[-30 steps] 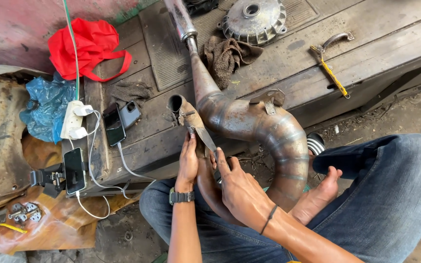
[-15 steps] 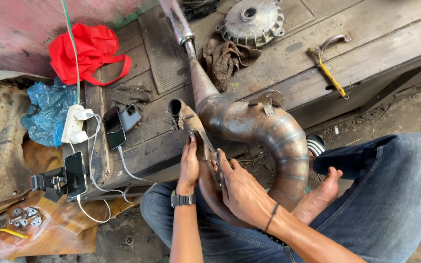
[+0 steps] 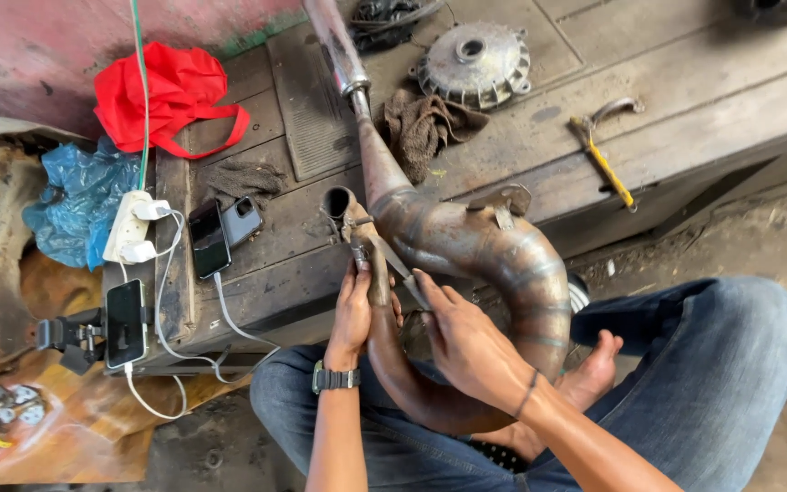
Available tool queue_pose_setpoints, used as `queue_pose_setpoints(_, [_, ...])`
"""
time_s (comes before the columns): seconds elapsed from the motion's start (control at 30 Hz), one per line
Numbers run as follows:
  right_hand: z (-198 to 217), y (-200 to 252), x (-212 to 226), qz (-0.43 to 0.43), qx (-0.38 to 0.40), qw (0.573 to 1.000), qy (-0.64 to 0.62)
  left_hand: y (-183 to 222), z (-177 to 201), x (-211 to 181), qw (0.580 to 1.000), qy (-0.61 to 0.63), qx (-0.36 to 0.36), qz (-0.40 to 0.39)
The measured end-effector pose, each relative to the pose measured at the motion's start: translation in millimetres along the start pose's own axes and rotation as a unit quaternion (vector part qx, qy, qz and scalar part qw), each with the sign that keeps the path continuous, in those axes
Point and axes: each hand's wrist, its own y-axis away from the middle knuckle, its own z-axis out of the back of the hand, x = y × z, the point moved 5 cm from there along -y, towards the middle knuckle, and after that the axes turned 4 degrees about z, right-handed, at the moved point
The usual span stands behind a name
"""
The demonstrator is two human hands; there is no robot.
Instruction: A person uses a metal tool to scrape and clean the exterior of a motorcycle exhaust pipe while sitting on the floor.
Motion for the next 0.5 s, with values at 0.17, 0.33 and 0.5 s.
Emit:
queue_pose_setpoints(0.17, [45.7, 33.0, -28.3, 0.057, -0.065, 0.996, -0.003, 2.5, -3.3, -12.8, 0.998, -0.001, 0.057, 0.034])
queue_pose_setpoints(0.33, [72.5, 57.4, -20.2, 0.059, -0.088, 0.993, 0.044, 4.0, -1.8, -16.9, 0.997, 0.000, 0.064, 0.052])
queue_pose_setpoints(0.5, [71.8, 68.7, -22.5, -0.018, -0.084, 0.994, 0.068, 14.0, -8.0, -16.0, 0.988, 0.087, 0.124, 0.028])
